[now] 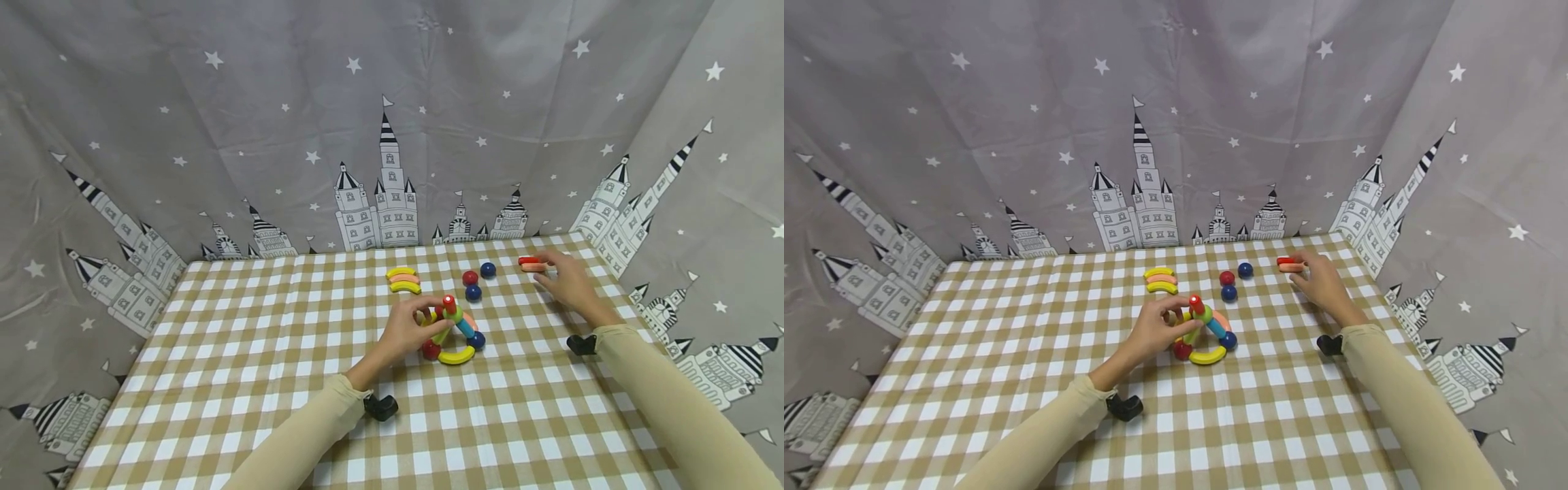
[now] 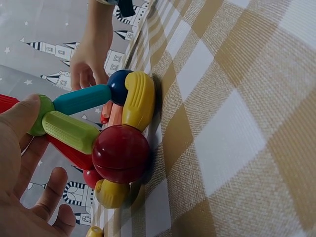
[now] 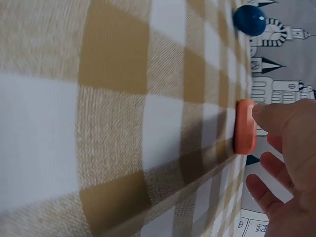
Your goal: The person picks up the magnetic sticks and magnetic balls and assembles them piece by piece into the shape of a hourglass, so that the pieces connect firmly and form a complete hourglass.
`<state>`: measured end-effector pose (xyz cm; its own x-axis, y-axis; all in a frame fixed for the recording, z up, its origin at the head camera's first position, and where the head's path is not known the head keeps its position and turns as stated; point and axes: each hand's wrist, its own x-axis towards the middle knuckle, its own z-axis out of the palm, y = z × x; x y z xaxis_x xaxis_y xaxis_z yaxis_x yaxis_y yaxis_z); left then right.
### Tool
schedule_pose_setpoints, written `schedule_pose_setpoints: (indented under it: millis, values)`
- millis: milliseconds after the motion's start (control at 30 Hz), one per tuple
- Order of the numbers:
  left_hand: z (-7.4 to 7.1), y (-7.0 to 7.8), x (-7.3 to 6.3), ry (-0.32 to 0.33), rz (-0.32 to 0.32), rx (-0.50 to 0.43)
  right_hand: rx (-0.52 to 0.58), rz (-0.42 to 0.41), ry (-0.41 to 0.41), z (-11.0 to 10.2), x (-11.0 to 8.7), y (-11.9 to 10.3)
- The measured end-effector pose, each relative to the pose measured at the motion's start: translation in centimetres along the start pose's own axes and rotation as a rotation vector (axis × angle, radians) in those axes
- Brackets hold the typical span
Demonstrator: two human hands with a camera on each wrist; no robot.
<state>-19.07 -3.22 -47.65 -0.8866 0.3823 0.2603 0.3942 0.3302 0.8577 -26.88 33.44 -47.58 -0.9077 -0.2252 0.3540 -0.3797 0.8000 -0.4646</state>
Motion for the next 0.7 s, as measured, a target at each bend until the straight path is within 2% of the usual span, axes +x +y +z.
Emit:
schedule_pose_setpoints:
  millis: [267, 367, 533, 600, 700]
  values:
    - [0.0, 0.1, -0.1, 0.003, 0.006, -0.006, -0.077, 0.018, -0.097, 0.7, 0.6, 0.4]
    - [0.1, 0.2, -0.1, 0.003, -0.007, -0.001, -0.077, 0.005, -0.089, 1.0, 0.8, 0.6]
    - [0.1, 0.1, -0.1, 0.002, 0.002, 0.006, -0.052, -0.063, -0.052, 1.5, 1.2, 0.4]
    - [0.0, 0.1, -0.1, 0.001, 0.003, 0.008, -0.020, -0.053, -0.058, 1.6, 1.3, 0.1]
    - [0.0, 0.0, -0.2, -0.003, 0.008, 0.004, 0.041, 0.016, -0.082, 1.9, 1.3, -0.2]
